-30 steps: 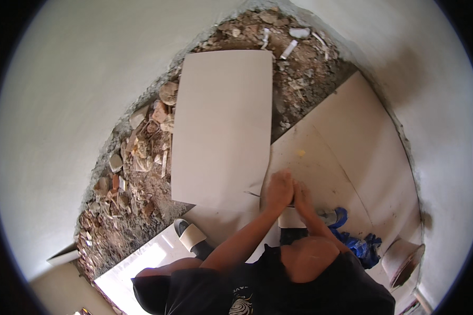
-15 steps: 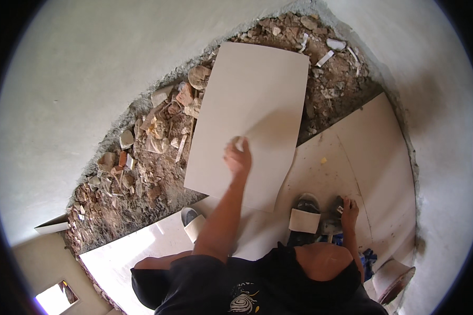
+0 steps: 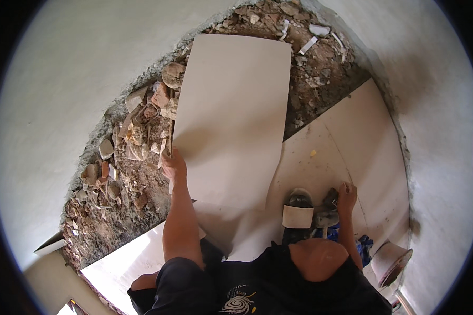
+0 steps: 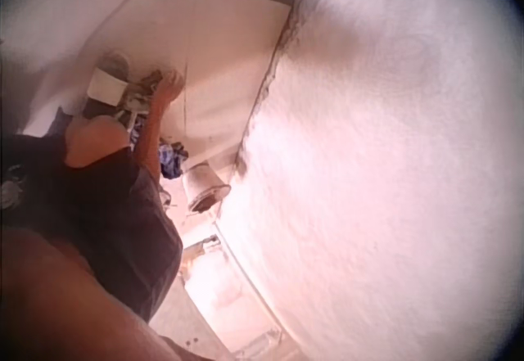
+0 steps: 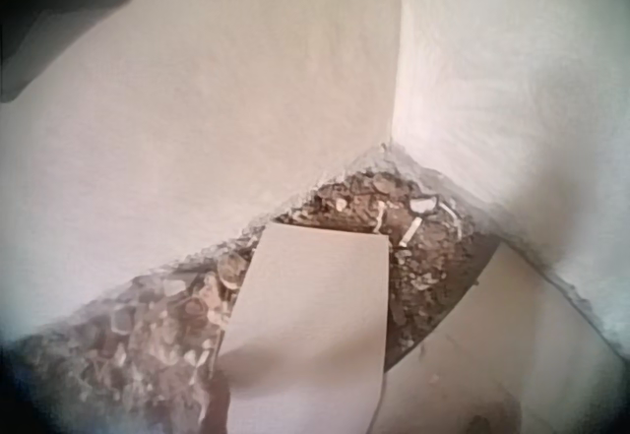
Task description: The person measures a large ceramic tile with a tape measure, marks it, and uses a manual tile cutter to score and snap the tile into two pieces. The person then measures and cuts a second tile in the same way.
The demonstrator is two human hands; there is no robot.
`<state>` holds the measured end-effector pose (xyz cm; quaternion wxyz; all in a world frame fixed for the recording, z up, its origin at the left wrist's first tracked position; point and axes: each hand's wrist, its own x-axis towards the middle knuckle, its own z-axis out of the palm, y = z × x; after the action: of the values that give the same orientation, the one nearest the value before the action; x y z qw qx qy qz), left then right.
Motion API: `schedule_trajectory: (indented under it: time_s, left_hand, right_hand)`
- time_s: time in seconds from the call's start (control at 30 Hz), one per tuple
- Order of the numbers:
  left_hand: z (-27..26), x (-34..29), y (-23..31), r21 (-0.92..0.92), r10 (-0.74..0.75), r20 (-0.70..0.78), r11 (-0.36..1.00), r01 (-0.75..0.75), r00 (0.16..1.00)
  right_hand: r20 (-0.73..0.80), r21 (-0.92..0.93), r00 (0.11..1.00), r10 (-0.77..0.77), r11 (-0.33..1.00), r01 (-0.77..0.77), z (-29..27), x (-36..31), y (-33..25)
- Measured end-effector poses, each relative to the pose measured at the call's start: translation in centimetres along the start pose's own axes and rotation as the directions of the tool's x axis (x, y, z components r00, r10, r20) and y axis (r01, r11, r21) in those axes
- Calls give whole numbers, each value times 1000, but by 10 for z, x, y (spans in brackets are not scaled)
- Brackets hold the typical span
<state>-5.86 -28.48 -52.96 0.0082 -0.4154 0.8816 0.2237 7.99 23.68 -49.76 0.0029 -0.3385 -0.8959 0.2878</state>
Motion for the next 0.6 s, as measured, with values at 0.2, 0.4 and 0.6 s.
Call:
schedule_trajectory:
  time_s: [0.2,0.4,0.6]
  left_hand:
    - [2,20,-4,5,14,87,1000,-15,996]
    - [-1,47,2,86,36,178,995,-52,983]
    - [5,55,9,45,95,214,993,-107,972]
  right_hand:
    - [288,72,951,-115,993,99,60,44,-89]
    - [352,325,906,-233,939,115,129,78,-194]
    - [526,299,842,-121,953,-49,159,110,-227]
